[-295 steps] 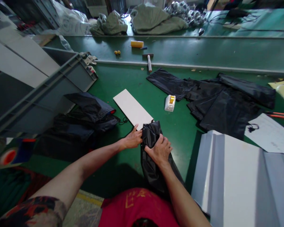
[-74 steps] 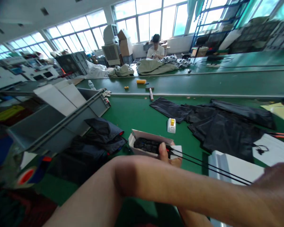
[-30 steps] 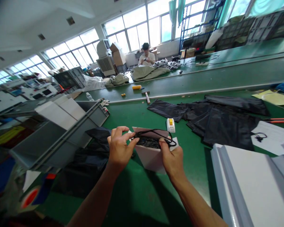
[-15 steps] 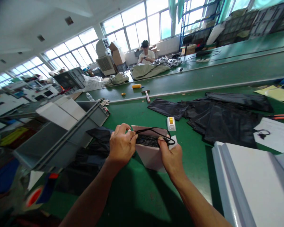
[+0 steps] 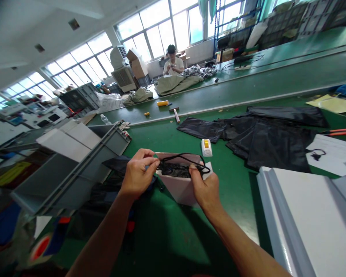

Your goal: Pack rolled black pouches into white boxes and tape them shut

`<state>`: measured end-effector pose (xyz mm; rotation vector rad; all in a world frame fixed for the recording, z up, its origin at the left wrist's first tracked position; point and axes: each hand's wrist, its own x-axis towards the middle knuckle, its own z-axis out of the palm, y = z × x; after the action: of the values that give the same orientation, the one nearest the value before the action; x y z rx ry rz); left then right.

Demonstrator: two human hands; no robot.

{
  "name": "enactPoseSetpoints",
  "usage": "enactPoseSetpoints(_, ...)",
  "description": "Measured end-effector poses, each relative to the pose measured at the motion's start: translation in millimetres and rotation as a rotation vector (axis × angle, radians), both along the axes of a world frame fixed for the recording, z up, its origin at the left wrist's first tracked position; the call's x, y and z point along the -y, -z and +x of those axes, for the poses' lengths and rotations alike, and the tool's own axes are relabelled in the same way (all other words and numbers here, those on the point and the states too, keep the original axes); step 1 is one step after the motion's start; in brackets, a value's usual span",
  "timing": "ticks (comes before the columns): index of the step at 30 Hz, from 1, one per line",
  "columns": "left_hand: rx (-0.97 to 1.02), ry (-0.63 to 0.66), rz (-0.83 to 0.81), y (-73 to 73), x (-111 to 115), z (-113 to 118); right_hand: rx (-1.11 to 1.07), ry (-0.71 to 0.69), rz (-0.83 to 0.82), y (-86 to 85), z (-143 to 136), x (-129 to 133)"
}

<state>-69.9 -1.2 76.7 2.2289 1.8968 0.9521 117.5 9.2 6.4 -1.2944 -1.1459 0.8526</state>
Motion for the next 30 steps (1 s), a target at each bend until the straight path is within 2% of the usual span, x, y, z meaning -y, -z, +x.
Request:
enactPoseSetpoints(8, -0.176, -0.105, 0.109, 9.4, 10, 10, -0.021, -0.004, 0.024, -1.8, -2, -2)
enactPoseSetpoints(14, -0.288, -0.202, 0.198, 2.5, 11, 13, -0.003, -0.004, 0.016, 1.9, -1, -1)
enactPoseSetpoints(19, -0.436, -0.106, 0.108, -7.8, 18, 19, -0.011, -0.013, 0.012, 4.6, -1, 0)
enactPoseSetpoints(26, -0.191, -0.181, -0.048, -3.7, 10, 15, -0.022, 0.001, 0.031, -1.5, -3, -1)
enactPoseSetpoints(30, -0.051, -0.108, -0.037, -8.5, 6, 8, -0.029, -0.012, 0.063, -1.8, -3, 0)
